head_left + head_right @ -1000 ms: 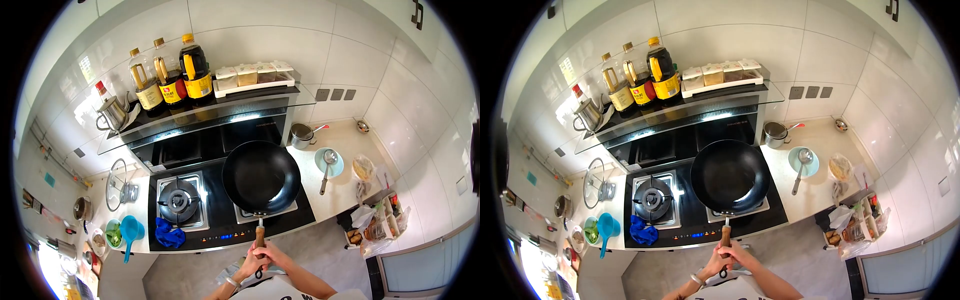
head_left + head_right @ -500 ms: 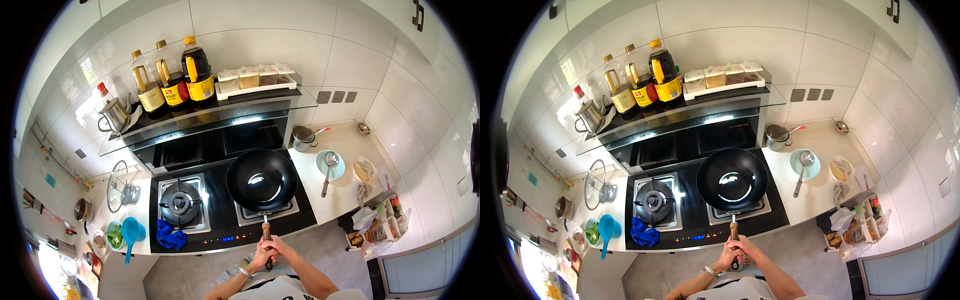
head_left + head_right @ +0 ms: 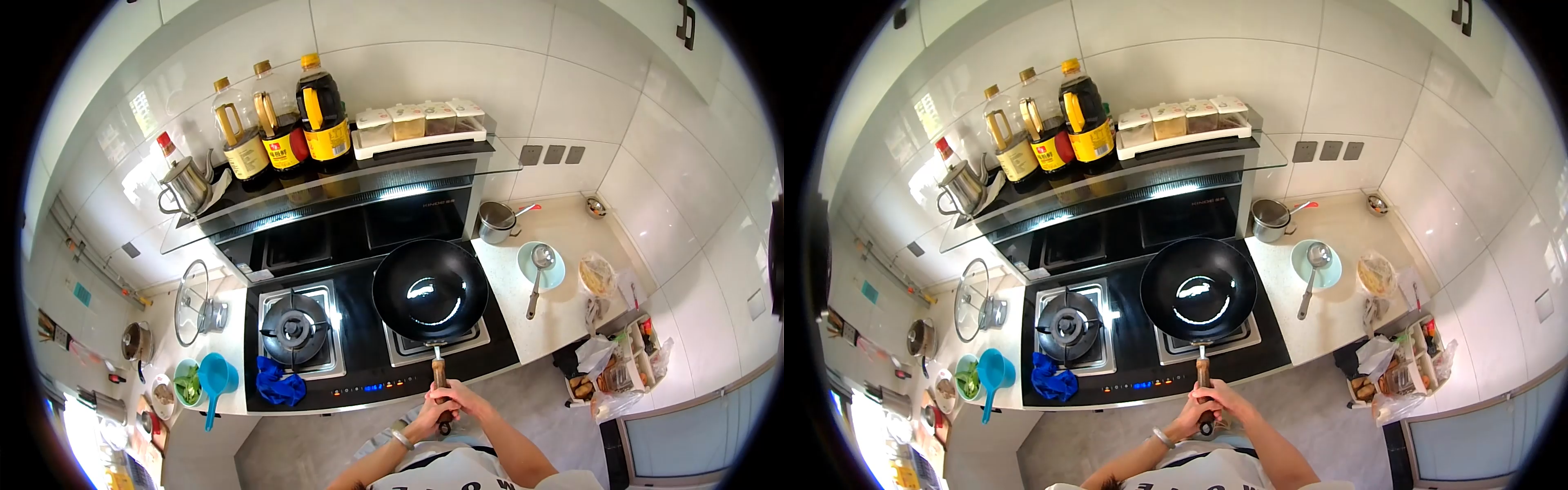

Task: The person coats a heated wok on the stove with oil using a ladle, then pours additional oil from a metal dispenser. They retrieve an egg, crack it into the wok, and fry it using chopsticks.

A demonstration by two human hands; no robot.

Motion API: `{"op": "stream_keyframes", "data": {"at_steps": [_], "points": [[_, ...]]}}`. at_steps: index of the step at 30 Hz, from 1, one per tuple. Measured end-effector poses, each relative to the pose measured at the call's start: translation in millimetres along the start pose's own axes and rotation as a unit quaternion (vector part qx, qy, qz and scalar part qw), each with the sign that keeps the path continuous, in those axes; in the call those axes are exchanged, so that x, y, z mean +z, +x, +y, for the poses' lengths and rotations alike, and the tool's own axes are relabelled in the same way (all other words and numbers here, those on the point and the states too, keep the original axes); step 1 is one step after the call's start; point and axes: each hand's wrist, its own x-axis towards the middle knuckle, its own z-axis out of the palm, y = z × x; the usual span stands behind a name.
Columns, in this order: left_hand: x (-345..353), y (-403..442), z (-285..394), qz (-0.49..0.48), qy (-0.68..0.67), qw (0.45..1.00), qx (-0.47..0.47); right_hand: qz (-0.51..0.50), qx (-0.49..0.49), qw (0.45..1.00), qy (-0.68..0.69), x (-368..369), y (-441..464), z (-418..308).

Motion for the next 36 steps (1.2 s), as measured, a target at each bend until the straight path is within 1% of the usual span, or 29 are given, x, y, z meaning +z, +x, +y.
{"op": "stream_keyframes", "data": {"at_steps": [2,3,5,6,8,10,12,14,15,17,20,23,25,30,32,36], "points": [[0.2,0.1,0.7,-0.01,-0.002,1.0,-0.007,-0.017,0.068,0.997,-0.033,-1.5,-6.8,-8.4],[2.3,-3.1,4.8,-0.013,-0.009,1.0,-0.021,-0.015,0.067,0.997,-0.032,-5.0,-3.2,-0.8],[1.8,-7.5,7.8,-0.016,-0.015,0.999,-0.036,-0.008,-0.002,0.999,0.036,-12.6,6.7,20.1],[0.0,-9.3,7.4,-0.009,-0.007,0.999,-0.043,-0.007,-0.003,0.999,0.037,-11.6,3.1,17.4],[-3.5,-11.7,3.8,-0.001,0.001,0.999,-0.049,-0.009,0.038,0.993,0.11,-10.0,-5.6,11.9],[-4.9,-14.0,1.7,-0.02,0.016,0.999,-0.034,-0.005,0.036,0.993,0.117,-9.8,-8.1,13.0],[-5.0,-18.2,8.2,-0.021,0.007,0.998,-0.05,0.001,0.033,0.992,0.124,-9.9,-9.3,14.5],[-7.4,-19.5,9.9,-0.023,-0.003,0.998,-0.066,-0.03,0.029,0.99,0.132,-9.0,-6.6,16.0],[-10.1,-19.2,8.3,-0.028,-0.018,0.997,-0.071,-0.03,0.029,0.99,0.132,-8.0,-5.3,18.0],[-16.7,-20.7,7.4,-0.032,-0.034,0.996,-0.075,-0.041,-0.006,0.996,0.073,-4.6,-2.1,22.1],[-15.9,-31.4,14.8,-0.045,-0.03,0.995,-0.085,-0.031,-0.012,0.997,0.068,4.8,-5.3,18.9],[-12.5,-36.8,18.0,-0.027,-0.005,0.996,-0.089,-0.041,-0.004,0.996,0.074,3.4,-4.5,23.3],[-5.1,-39.6,24.9,0.017,0.038,0.996,-0.078,-0.038,0.001,0.995,0.088,4.5,-6.0,22.0],[4.0,-42.8,36.4,0.012,0.051,0.996,-0.074,-0.03,0.013,0.993,0.114,8.9,-7.1,21.0],[3.8,-40.0,33.8,0.01,0.055,0.995,-0.077,-0.003,0.011,0.995,0.099,6.9,-4.7,24.9],[-0.1,-35.3,22.0,0.016,0.085,0.995,-0.052,0.0,0.01,0.997,0.08,2.5,-5.5,27.7]]}}
